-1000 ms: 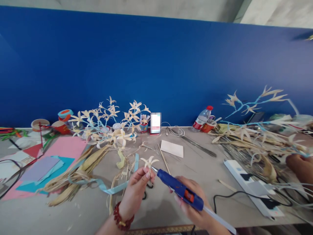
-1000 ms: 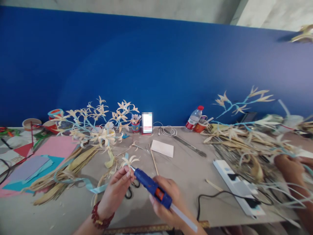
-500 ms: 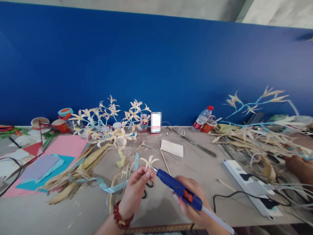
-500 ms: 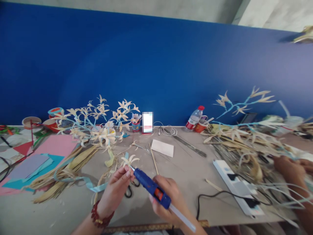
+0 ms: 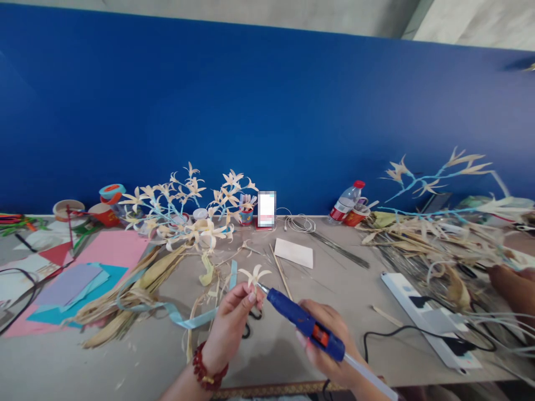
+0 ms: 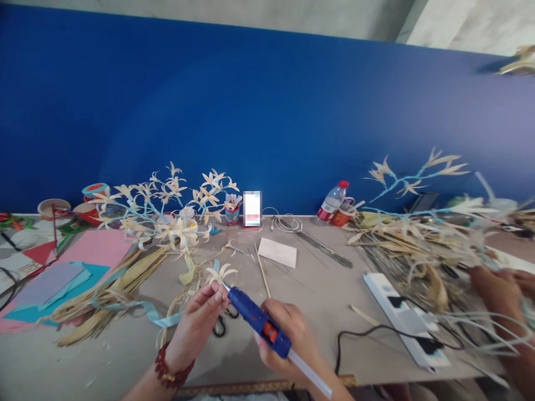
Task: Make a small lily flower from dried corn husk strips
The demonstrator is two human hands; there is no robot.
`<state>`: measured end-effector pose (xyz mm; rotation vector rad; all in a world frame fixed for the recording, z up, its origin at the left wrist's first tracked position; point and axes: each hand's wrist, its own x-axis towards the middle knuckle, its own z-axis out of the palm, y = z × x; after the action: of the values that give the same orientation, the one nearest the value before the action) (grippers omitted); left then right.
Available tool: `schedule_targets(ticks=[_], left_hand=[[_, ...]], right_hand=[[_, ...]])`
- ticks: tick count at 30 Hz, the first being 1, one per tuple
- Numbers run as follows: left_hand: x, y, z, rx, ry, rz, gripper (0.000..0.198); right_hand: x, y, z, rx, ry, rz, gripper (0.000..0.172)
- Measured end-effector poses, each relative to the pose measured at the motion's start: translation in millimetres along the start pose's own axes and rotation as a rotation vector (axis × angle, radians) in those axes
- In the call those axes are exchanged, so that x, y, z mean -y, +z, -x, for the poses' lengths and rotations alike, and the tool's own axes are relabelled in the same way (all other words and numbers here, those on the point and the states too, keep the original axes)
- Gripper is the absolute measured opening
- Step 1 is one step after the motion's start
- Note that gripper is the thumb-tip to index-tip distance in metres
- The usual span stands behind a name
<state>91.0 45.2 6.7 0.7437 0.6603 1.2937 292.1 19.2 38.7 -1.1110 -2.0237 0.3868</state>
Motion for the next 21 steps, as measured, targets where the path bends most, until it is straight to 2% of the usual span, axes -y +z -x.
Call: schedule_targets(ticks=[5, 11, 21], left_hand=[[0.3, -0.7, 0.4, -0.001, -0.007, 0.009, 0.012], [2.7, -2.5, -1.1, -0.004, -0.019, -0.001, 0.014], [0.3, -0.3, -0.2, -0.034, -0.017, -0.021, 0.015]], right_hand=[[2.1, -0.1, -2.0, -0.027, -0.033, 0.007, 0.009], [-0.1, 1.3, 0.0, 0.005, -0.066, -0.004, 0.010], [-3.1, 3.6, 6.1, 0.051, -0.007, 0.036, 0.012]])
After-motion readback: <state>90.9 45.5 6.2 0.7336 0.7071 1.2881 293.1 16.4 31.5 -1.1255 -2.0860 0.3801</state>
